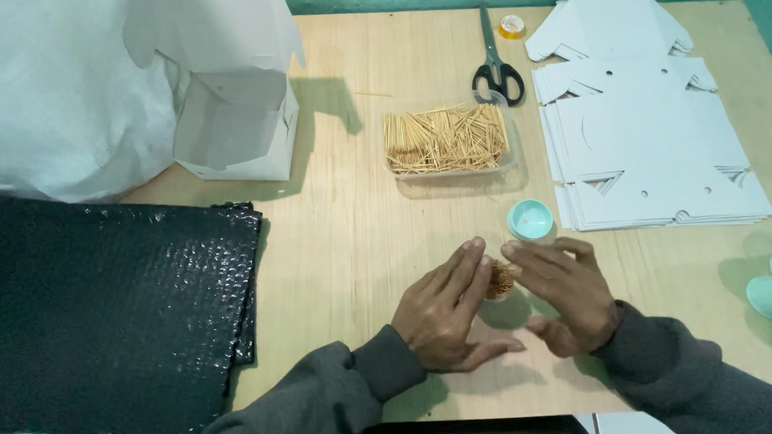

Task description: The person repeatedly picks up toothpicks from a clear plastic container, breaks them in half by hand, and places the broken pieces into a small light-blue cup. The process continues throughout the clip with the same repetitive motion.

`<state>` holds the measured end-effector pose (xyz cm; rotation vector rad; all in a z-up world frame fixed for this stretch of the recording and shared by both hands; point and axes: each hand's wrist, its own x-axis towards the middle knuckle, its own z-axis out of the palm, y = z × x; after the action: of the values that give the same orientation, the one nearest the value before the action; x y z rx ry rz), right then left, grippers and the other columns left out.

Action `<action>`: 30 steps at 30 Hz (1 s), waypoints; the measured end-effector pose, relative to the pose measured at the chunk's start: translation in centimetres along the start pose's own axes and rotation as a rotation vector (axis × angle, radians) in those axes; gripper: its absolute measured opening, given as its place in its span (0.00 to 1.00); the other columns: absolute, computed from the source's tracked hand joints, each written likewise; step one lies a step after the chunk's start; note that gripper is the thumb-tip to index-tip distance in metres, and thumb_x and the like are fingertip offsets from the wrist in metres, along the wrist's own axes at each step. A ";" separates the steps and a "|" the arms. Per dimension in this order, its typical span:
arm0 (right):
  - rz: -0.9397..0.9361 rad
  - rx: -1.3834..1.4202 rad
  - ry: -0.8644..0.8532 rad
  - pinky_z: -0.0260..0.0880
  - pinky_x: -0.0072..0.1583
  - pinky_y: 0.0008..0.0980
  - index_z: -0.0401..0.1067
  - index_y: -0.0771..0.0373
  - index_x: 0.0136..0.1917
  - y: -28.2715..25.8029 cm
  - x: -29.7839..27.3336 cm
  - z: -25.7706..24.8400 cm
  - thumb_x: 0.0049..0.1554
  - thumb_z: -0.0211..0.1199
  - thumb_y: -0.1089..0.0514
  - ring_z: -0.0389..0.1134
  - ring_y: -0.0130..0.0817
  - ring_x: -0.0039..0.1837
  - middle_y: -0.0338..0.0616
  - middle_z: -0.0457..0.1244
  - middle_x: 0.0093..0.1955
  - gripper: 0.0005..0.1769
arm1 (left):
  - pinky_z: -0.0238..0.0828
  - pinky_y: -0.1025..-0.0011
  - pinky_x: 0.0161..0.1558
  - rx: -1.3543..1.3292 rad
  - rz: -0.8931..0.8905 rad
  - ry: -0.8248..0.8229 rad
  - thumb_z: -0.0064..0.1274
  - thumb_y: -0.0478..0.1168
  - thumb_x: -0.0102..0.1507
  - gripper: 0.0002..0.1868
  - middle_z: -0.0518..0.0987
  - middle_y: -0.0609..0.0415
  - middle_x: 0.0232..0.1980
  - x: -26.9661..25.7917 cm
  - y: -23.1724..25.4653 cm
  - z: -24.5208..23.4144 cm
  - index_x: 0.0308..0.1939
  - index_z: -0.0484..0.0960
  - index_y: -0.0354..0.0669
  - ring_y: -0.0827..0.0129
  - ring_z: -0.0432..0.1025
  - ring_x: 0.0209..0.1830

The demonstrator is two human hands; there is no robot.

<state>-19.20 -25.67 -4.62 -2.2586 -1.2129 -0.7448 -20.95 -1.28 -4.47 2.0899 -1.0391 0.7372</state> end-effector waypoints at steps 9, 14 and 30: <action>0.483 0.050 -0.326 0.72 0.46 0.52 0.82 0.68 0.46 13.1 19.3 7.5 0.60 0.68 0.59 0.74 0.59 0.44 0.57 0.70 0.38 0.09 | 0.84 0.57 0.42 -0.119 -0.612 0.212 0.44 0.35 0.71 0.18 0.82 0.27 0.50 8.7 -13.3 -0.6 0.60 0.76 0.23 0.39 0.80 0.49; 0.715 -0.041 -0.683 0.72 0.47 0.55 0.81 0.56 0.33 15.4 22.6 11.0 0.54 0.68 0.48 0.73 0.58 0.38 0.49 0.68 0.27 0.13 | 0.84 0.58 0.43 -0.107 -0.783 0.087 0.44 0.37 0.70 0.18 0.84 0.32 0.48 8.8 -17.6 1.2 0.60 0.76 0.27 0.44 0.81 0.49; 0.823 0.806 -0.035 0.68 0.49 0.35 0.82 0.63 0.48 11.4 19.1 5.6 0.59 0.73 0.63 0.69 0.34 0.46 0.54 0.71 0.40 0.03 | 0.85 0.76 0.33 -0.849 -1.083 0.174 0.68 0.36 0.53 0.37 0.86 0.38 0.39 12.3 -16.8 1.5 0.65 0.72 0.30 0.64 0.83 0.34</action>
<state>0.77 -16.41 2.03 -1.7958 -0.3637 0.1048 -0.26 -0.42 -1.82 1.4446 0.0225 -0.0959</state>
